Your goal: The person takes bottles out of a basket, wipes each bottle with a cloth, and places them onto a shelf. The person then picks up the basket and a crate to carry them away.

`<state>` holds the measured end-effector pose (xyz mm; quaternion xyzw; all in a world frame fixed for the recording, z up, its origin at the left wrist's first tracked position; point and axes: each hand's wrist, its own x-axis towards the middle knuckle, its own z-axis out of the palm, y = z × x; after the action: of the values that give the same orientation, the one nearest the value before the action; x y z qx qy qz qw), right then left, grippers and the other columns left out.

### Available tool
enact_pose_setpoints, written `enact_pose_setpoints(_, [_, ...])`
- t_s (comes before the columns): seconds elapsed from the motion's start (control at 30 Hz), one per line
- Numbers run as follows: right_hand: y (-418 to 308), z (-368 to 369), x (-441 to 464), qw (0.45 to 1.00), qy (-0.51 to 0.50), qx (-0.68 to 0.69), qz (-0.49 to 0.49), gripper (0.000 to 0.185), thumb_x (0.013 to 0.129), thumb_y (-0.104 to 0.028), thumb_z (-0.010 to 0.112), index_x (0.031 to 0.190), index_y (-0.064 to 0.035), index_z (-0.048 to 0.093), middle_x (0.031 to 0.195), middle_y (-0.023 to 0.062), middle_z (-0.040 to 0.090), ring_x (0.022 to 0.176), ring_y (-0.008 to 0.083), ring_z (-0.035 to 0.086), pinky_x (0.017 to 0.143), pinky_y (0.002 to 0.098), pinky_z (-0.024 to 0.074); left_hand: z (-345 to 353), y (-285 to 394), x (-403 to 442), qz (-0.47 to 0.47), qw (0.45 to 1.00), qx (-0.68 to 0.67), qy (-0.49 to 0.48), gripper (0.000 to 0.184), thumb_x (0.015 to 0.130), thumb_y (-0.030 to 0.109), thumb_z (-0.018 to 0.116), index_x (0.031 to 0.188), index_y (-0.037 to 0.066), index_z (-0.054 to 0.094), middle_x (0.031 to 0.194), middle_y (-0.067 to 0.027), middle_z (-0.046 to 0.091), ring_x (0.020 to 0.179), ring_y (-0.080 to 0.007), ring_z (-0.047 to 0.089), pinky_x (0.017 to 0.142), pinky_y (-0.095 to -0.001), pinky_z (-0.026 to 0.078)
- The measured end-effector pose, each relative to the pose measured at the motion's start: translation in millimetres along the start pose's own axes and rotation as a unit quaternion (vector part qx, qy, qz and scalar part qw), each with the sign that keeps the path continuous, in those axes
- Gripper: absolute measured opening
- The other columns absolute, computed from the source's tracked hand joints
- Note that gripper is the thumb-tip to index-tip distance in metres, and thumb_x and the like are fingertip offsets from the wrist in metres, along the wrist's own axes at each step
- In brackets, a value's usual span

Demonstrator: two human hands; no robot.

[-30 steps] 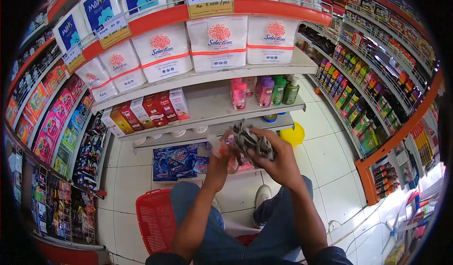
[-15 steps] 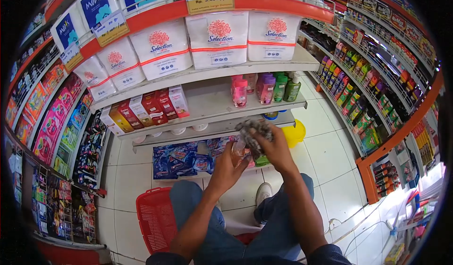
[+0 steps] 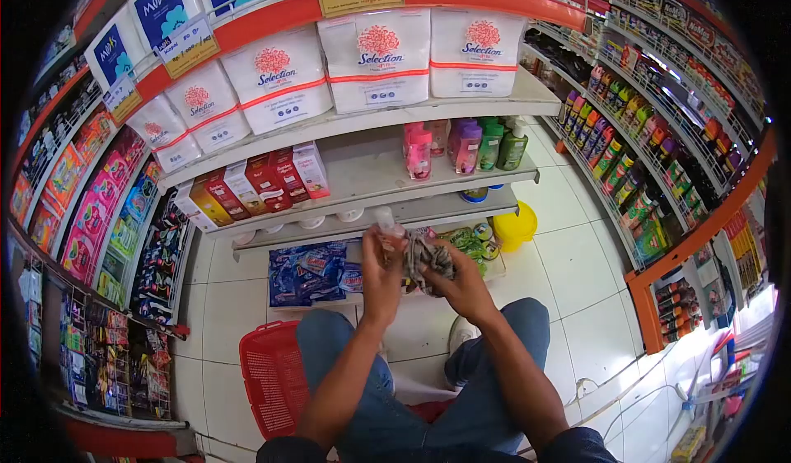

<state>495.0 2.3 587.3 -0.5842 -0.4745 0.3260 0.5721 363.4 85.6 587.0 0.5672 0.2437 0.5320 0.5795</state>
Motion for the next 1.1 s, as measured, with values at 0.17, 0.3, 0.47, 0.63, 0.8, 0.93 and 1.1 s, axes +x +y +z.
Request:
enact_pose_setpoints(0.17, [7.9,-13.2,-4.1,0.986,-0.085,-0.132,-0.059,0.05,0.082,-0.012,0.079,0.128,-0.0061,0.062,0.113,0.0182,0.071,0.105,0.0325,0.069,0.092,0.0388,0.0521,-15.9,-13.3,39.5,-0.015,0.999,0.008,0.043,0.051,0.098,0.024,0.069,0.136,0.003,0.041,0.123,-0.0089,0.058,0.113,-0.0168,0.057,0.094,-0.0304,0.047])
enact_pose_setpoints(0.3, [13.9,-20.5,-10.6,0.959,-0.183,-0.198,-0.087,0.055,0.077,-0.009,0.079,0.129,-0.0076,0.062,0.114,0.0193,0.07,0.105,0.037,0.068,0.092,0.0401,0.0531,-27.8,-26.7,114.2,0.036,0.994,0.077,0.067,0.044,0.094,0.017,0.074,0.125,0.003,0.046,0.117,-0.0107,0.064,0.106,-0.017,0.063,0.091,-0.0311,0.05])
enact_pose_setpoints(0.47, [26.0,-16.6,-10.1,0.936,-0.21,-0.247,-0.136,0.056,0.076,-0.009,0.078,0.129,-0.0082,0.062,0.112,0.0214,0.07,0.103,0.0388,0.067,0.091,0.0429,0.0533,-29.3,-47.7,181.4,0.113,0.988,0.104,0.034,0.042,0.092,0.019,0.076,0.119,0.002,0.048,0.111,-0.0108,0.069,0.102,-0.0179,0.066,0.09,-0.0311,0.051])
enact_pose_setpoints(0.63, [35.1,-21.7,-9.0,0.924,-0.232,-0.284,-0.11,0.055,0.077,-0.01,0.077,0.13,-0.0085,0.062,0.11,0.0229,0.069,0.104,0.0405,0.067,0.091,0.0465,0.0521,-23.4,-60.2,194.0,0.079,0.972,0.218,0.025,0.039,0.091,0.019,0.076,0.115,0.003,0.05,0.109,-0.0104,0.07,0.1,-0.0172,0.067,0.088,-0.031,0.051])
enact_pose_setpoints(0.8, [29.0,-27.2,-10.0,0.921,-0.242,-0.285,-0.109,0.055,0.077,-0.01,0.077,0.13,-0.0093,0.061,0.112,0.0226,0.069,0.105,0.0398,0.066,0.092,0.0464,0.052,-50.2,-87.6,199.5,0.09,0.965,0.24,-0.06,0.044,0.09,0.018,0.077,0.123,0.001,0.054,0.111,-0.0126,0.071,0.101,-0.0172,0.069,0.086,-0.0317,0.052])
enact_pose_setpoints(0.93, [29.2,-28.7,-11.4,0.926,-0.217,-0.289,-0.112,0.047,0.077,-0.01,0.077,0.122,-0.0092,0.066,0.106,0.0188,0.071,0.099,0.0385,0.068,0.09,0.0439,0.0537,-67.4,-76.1,202.2,0.042,0.954,0.255,-0.153,0.045,0.09,0.018,0.077,0.126,0.0,0.057,0.112,-0.0135,0.071,0.101,-0.0178,0.068,0.088,-0.0321,0.052])
enact_pose_setpoints(1.1, [23.2,-26.0,-7.9,0.914,-0.263,-0.293,-0.094,0.054,0.078,-0.01,0.075,0.131,-0.0101,0.061,0.112,0.0221,0.069,0.105,0.0393,0.066,0.092,0.0459,0.052,-81.2,-63.4,209.2,0.003,0.905,0.376,-0.198,0.039,0.092,0.018,0.074,0.123,-0.002,0.06,0.111,-0.0115,0.072,0.101,-0.0182,0.067,0.089,-0.0322,0.051])
